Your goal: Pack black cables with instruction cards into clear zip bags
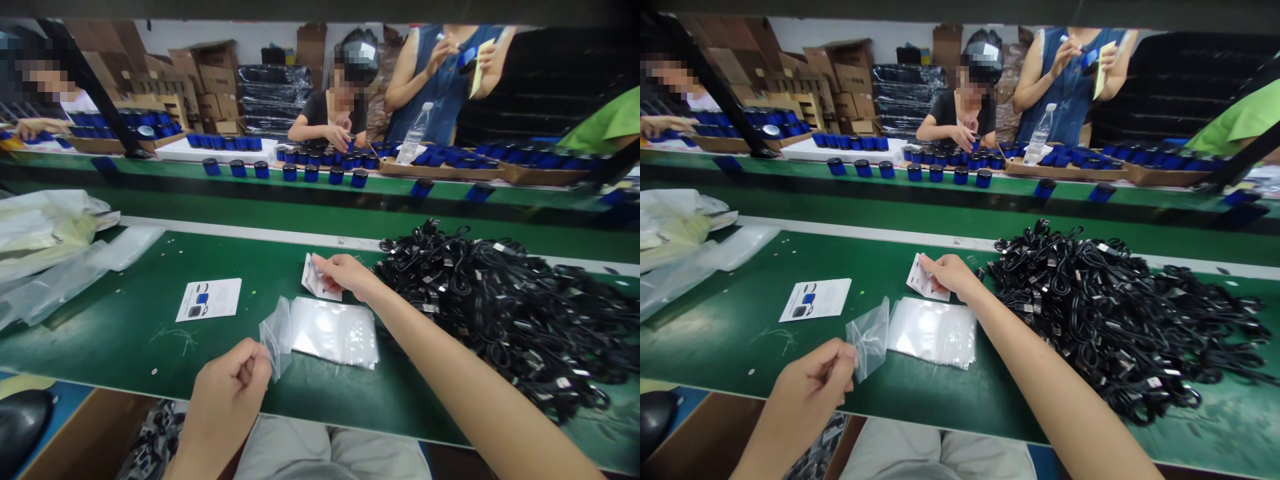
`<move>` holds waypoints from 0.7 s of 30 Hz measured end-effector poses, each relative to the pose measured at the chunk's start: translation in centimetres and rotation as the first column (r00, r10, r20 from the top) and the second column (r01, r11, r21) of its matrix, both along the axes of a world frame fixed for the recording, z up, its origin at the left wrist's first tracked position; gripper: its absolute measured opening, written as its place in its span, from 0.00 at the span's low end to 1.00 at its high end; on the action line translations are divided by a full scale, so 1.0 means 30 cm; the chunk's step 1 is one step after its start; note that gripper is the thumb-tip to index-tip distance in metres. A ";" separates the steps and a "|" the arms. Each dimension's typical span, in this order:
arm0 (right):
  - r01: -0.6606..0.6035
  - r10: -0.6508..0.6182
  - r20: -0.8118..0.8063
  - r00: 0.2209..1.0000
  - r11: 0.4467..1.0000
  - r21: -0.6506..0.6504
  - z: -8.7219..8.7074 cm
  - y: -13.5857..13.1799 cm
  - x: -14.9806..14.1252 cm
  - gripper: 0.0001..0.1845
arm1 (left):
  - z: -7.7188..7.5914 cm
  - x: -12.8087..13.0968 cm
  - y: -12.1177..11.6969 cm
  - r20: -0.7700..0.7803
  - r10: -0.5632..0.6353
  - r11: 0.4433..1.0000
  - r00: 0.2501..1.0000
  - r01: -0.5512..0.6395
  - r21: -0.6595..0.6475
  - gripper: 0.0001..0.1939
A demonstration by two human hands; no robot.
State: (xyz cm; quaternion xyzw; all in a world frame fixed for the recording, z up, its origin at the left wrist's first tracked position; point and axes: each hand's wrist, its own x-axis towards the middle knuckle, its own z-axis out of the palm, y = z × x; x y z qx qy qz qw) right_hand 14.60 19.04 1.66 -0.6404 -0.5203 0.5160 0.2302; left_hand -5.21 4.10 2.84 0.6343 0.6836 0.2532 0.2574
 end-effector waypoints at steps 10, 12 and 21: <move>0.040 -0.043 0.077 0.996 0.998 0.043 -0.010 0.014 -0.005 0.42 | -0.015 0.013 -0.016 -0.061 0.007 1.000 0.998 -0.008 -0.029 0.18; 0.037 -0.039 0.086 0.996 0.999 0.031 -0.003 0.011 -0.009 0.37 | -0.019 0.011 -0.016 -0.058 0.002 1.000 0.998 -0.004 -0.028 0.18; 0.049 -0.047 0.102 0.994 0.999 -0.017 0.013 0.016 -0.016 0.20 | -0.036 0.005 -0.011 -0.055 0.001 1.000 0.998 -0.002 -0.020 0.18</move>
